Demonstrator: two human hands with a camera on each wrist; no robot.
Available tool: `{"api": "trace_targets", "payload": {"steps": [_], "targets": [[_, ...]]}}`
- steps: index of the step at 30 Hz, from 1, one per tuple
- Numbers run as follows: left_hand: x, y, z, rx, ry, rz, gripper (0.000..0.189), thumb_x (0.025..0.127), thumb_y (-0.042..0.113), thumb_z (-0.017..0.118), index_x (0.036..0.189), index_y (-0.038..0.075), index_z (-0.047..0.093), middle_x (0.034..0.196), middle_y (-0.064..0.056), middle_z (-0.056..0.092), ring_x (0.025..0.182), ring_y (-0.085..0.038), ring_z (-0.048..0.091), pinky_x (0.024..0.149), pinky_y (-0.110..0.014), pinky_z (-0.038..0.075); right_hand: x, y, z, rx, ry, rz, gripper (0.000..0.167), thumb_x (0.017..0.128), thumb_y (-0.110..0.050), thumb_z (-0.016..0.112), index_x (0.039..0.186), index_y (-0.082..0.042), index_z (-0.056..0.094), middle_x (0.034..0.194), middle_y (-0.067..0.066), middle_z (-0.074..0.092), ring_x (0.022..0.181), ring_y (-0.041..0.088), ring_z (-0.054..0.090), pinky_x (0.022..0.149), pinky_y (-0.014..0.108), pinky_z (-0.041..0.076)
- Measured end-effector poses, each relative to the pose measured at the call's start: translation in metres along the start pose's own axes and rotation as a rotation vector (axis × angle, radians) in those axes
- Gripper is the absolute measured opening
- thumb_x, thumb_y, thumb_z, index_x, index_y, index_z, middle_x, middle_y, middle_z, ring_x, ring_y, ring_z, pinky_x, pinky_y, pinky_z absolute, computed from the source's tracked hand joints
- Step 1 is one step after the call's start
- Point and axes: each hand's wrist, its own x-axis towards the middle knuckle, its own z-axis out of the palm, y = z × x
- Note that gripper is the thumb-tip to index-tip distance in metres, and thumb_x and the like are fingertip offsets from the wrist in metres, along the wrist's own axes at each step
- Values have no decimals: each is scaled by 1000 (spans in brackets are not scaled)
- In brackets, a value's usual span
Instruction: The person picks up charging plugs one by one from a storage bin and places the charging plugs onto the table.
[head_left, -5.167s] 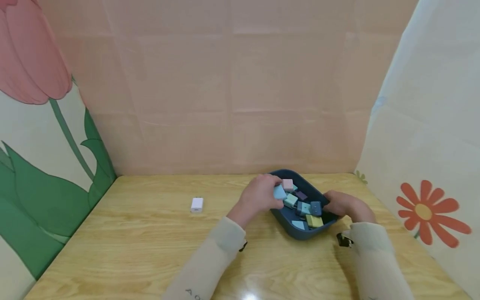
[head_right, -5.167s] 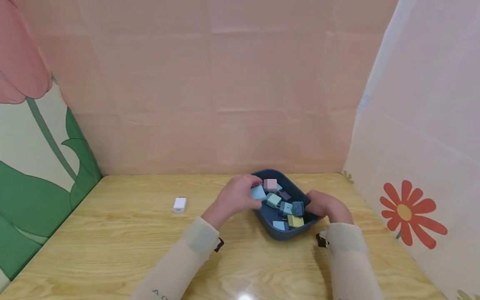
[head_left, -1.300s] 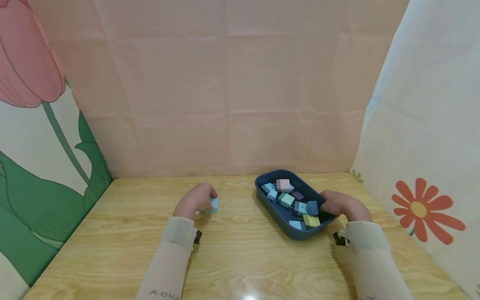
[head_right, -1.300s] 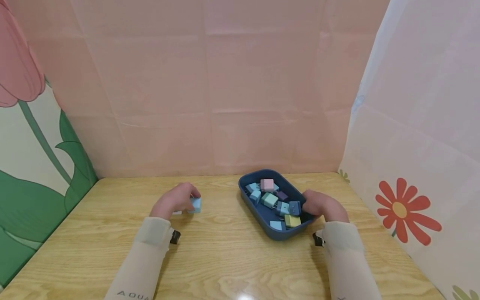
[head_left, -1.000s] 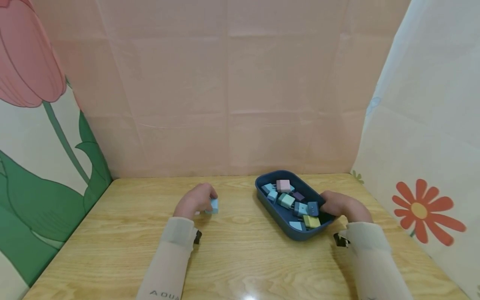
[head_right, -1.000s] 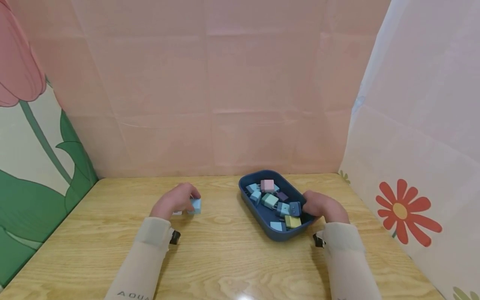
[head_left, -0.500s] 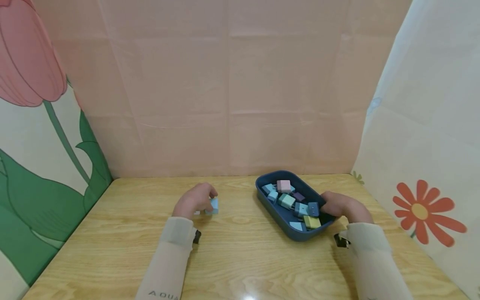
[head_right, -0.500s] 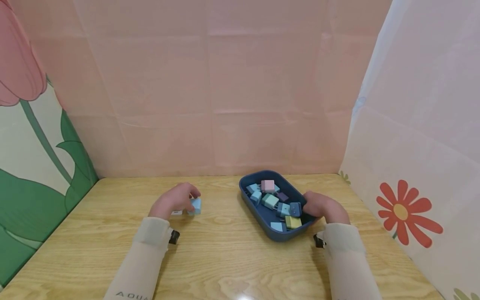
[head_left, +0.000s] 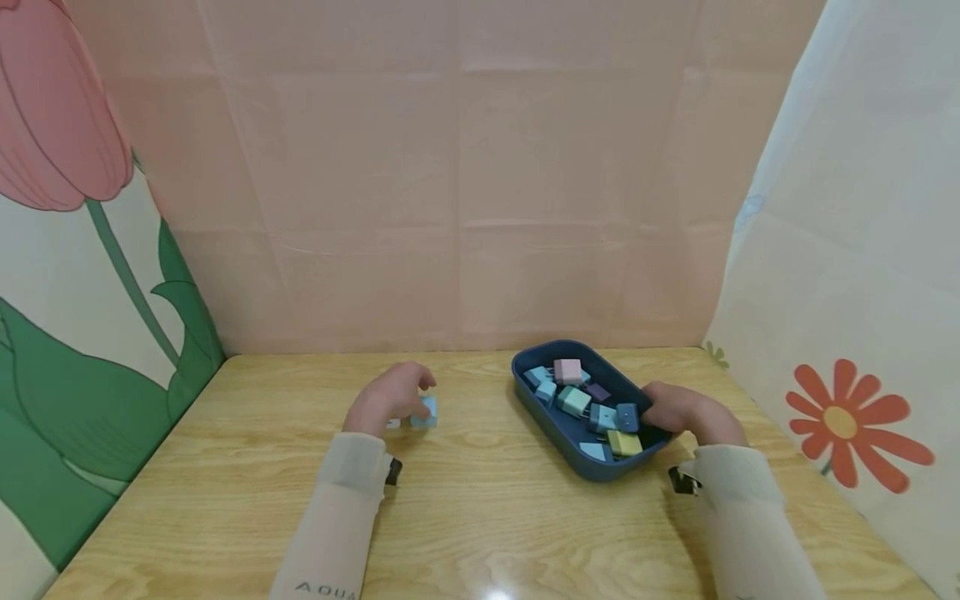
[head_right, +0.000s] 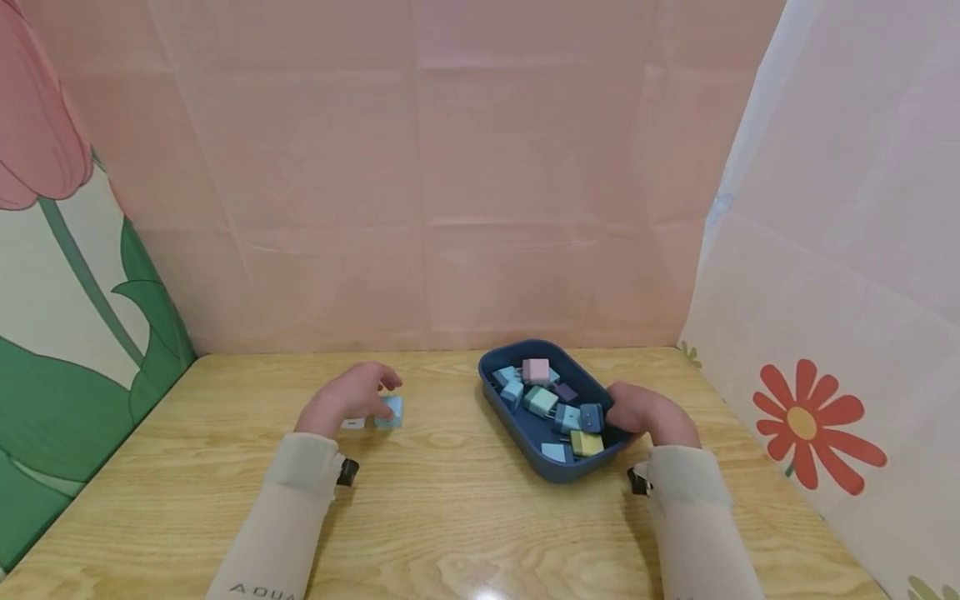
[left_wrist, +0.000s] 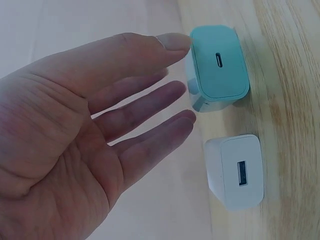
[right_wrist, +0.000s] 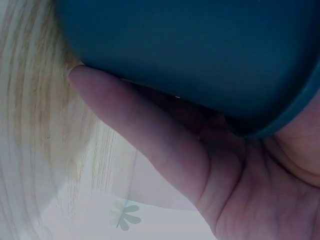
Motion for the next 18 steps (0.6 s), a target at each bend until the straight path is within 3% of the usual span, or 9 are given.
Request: {"api": "trace_targets", "payload": {"steps": [10, 18], "targets": [[-3, 4, -1, 2, 9, 22, 55, 97, 13, 82, 149, 9, 64, 152, -12, 65, 139, -34, 63, 115, -55, 54, 2, 0, 1, -10, -11, -2, 30, 94, -3, 61, 122, 7, 70, 102, 11, 70, 90, 25, 64, 82, 40, 55], [-5, 20, 1, 7, 26, 65, 53, 98, 16, 82, 147, 11, 65, 153, -10, 65, 141, -33, 62, 116, -55, 53, 4, 2, 1, -3, -15, 4, 31, 94, -5, 62, 123, 7, 69, 103, 12, 70, 90, 26, 64, 82, 41, 55]]}}
